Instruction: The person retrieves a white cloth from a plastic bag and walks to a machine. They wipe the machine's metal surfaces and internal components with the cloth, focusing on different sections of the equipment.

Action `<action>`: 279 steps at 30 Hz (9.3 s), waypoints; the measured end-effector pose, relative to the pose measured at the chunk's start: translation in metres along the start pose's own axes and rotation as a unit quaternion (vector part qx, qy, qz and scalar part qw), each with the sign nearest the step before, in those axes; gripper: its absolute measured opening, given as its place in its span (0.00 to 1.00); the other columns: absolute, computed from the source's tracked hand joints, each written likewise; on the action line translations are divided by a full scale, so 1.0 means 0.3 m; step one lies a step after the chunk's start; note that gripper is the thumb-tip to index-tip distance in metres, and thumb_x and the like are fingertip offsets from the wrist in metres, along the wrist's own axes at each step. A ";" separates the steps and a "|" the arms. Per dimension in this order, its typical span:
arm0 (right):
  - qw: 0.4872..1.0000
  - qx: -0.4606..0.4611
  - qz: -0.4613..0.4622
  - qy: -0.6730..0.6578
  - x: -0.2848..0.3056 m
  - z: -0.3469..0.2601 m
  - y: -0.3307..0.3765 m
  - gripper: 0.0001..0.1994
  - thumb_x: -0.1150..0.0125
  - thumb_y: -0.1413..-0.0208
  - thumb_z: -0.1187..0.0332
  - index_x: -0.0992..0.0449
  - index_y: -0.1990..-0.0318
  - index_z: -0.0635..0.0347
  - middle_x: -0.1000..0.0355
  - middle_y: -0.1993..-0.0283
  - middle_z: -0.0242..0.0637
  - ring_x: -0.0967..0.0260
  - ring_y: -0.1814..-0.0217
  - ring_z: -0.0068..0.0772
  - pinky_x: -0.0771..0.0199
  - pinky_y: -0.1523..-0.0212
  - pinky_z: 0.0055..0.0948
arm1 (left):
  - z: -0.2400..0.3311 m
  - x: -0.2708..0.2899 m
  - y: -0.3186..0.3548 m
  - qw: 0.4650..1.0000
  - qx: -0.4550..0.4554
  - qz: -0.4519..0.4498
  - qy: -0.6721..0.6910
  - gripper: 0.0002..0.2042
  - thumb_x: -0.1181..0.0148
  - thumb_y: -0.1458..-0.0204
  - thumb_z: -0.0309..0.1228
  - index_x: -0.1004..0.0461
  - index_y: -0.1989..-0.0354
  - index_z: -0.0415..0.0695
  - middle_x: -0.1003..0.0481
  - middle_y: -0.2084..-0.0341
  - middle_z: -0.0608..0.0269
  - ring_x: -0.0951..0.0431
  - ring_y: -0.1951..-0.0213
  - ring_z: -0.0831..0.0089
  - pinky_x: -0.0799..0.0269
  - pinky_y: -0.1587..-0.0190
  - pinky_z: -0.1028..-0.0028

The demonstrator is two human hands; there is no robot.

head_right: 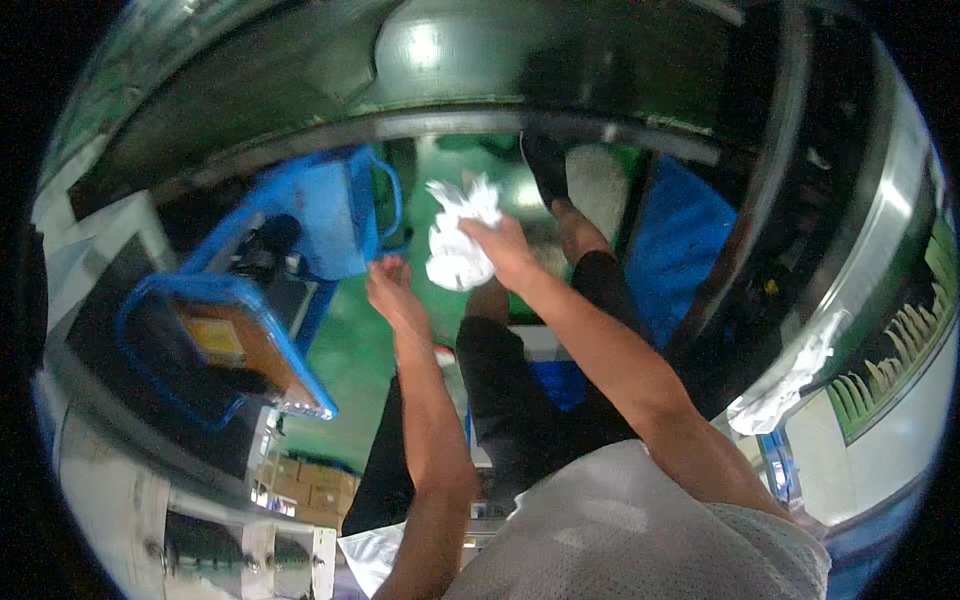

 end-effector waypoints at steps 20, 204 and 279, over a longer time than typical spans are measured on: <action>0.996 0.059 -0.012 0.068 -0.148 0.353 -0.512 0.18 0.35 0.43 0.64 0.26 0.48 0.63 0.22 0.57 0.37 0.25 0.57 0.28 0.27 0.56 0.31 | -0.180 0.306 -0.734 0.908 0.107 0.038 0.403 0.09 0.44 0.41 0.31 0.34 0.67 0.39 0.29 0.73 0.62 0.26 0.69 0.73 0.27 0.72 0.78; 0.643 0.105 0.609 -0.453 0.609 0.473 2.013 0.20 0.47 0.38 0.57 0.30 0.60 0.73 0.28 0.67 0.65 0.27 0.62 0.64 0.31 0.60 0.51 | -0.515 0.118 2.682 -0.608 -0.305 -0.722 -0.126 0.28 0.32 0.52 0.28 0.31 0.39 0.47 0.34 0.41 0.55 0.35 0.40 0.49 0.37 0.40 0.54; 0.874 -0.040 0.418 -0.245 1.366 0.231 1.948 0.12 0.47 0.58 0.73 0.18 0.70 0.69 0.21 0.69 0.52 0.20 0.67 0.45 0.21 0.66 0.41 | -0.649 -0.665 2.615 -0.250 -0.206 -0.760 -0.563 0.18 0.40 0.44 0.26 0.28 0.44 0.38 0.23 0.56 0.56 0.22 0.56 0.71 0.26 0.54 0.73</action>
Point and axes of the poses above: each hand's wrist, its own y-axis away from the middle knuckle, its own x-axis out of the back of the hand, z = x × y, the point moved 8 cm from there along -y, towards the middle knuckle
